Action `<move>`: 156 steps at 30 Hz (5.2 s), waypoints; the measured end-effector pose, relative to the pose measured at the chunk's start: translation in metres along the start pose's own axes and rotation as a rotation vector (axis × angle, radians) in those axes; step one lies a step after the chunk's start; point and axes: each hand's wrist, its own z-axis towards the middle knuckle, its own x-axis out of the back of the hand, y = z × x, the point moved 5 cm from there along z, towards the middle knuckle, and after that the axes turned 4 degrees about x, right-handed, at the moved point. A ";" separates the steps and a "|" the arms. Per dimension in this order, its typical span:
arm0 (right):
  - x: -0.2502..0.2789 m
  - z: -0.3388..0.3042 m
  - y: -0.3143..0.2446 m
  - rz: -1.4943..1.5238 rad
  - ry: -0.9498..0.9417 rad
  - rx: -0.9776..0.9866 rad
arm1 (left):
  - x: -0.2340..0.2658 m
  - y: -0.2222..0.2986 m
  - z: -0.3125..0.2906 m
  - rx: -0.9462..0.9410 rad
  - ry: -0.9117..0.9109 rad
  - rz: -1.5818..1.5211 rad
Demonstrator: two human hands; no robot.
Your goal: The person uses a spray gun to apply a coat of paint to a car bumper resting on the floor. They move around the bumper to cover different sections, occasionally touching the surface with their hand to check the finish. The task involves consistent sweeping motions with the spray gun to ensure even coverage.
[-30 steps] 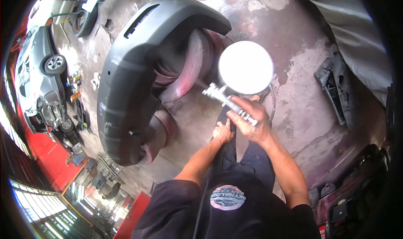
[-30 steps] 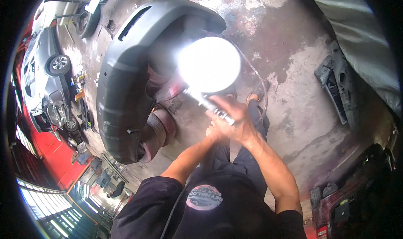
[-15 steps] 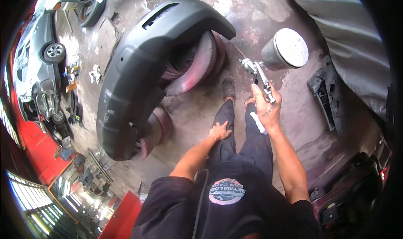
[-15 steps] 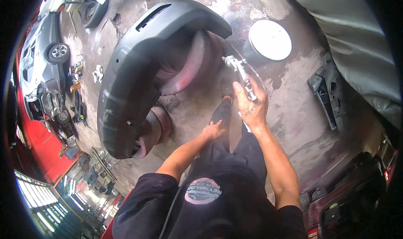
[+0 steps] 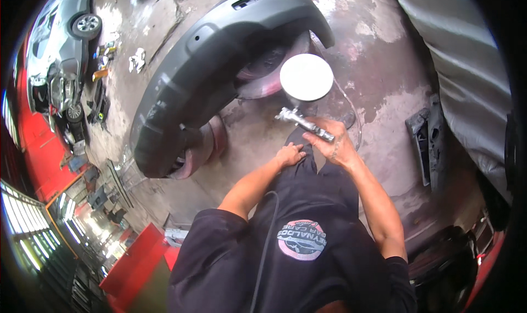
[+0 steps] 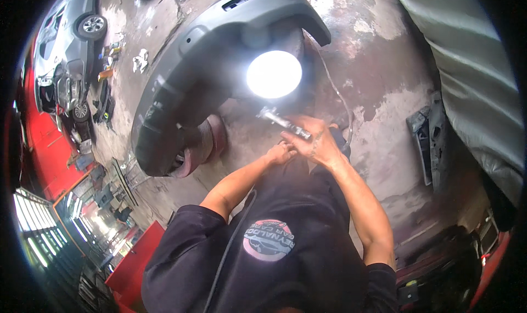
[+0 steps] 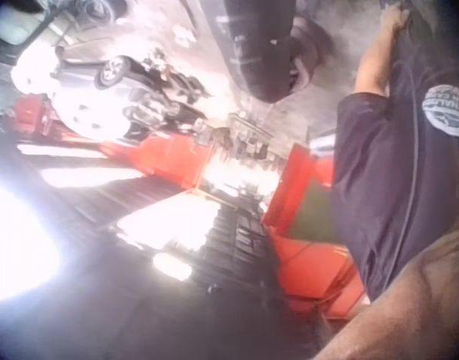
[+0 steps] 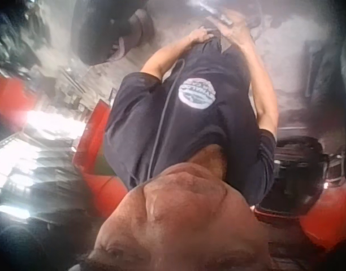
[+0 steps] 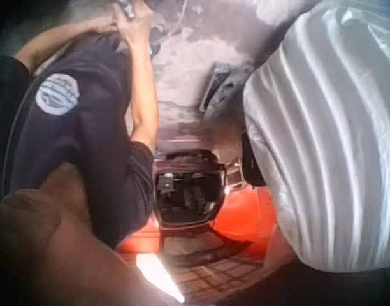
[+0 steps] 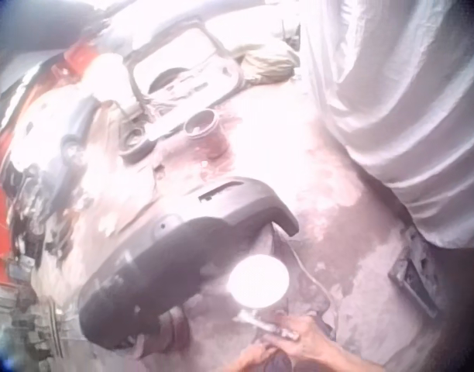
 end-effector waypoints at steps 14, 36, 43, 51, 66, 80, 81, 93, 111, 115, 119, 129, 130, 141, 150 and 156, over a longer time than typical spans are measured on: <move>-0.014 -0.007 -0.033 -0.096 0.221 -0.075 | 0.035 0.027 -0.063 0.034 0.106 -0.275; 0.127 -0.017 0.057 -0.022 0.534 -0.202 | 0.028 0.014 -0.124 0.098 0.316 -0.685; 0.210 0.042 0.066 -0.235 0.642 -0.174 | 0.067 -0.035 -0.107 0.169 0.307 -0.629; 0.236 0.071 0.073 -0.302 0.382 -0.271 | 0.102 -0.024 -0.115 0.236 0.319 -0.714; 0.335 0.150 0.049 -0.205 0.232 -0.092 | 0.108 0.157 -0.049 0.340 0.332 -0.689; 0.370 0.191 0.017 -0.178 0.071 -0.116 | 0.089 0.180 -0.013 0.307 0.464 -0.970; 0.376 0.192 0.023 -0.191 0.100 -0.142 | 0.094 0.186 -0.014 0.310 0.463 -0.956; 0.365 0.188 0.003 -0.170 -0.066 -0.180 | 0.107 0.212 -0.024 0.372 0.451 -0.874; 0.372 0.243 0.022 -0.278 0.206 -0.116 | 0.079 0.204 -0.013 0.391 0.457 -1.090; 0.360 0.230 0.000 -0.186 0.022 -0.085 | 0.093 0.219 -0.019 0.386 0.460 -1.088; 0.352 0.221 -0.006 -0.129 -0.141 -0.179 | 0.101 0.226 -0.025 0.432 0.442 -1.054; 0.389 0.242 0.051 -0.281 0.130 -0.175 | 0.102 0.227 -0.028 0.422 0.426 -0.940; 0.394 0.243 0.059 -0.304 0.173 -0.169 | 0.098 0.225 -0.027 0.417 0.437 -0.968; 0.373 0.239 0.010 -0.169 -0.076 -0.113 | 0.107 0.236 -0.027 0.440 0.413 -0.917; 0.373 0.256 0.007 0.018 -0.181 -0.226 | 0.107 0.248 -0.030 0.531 0.366 -0.967; 0.391 0.282 0.031 -0.188 0.032 -0.238 | 0.100 0.252 -0.030 0.535 0.372 -0.971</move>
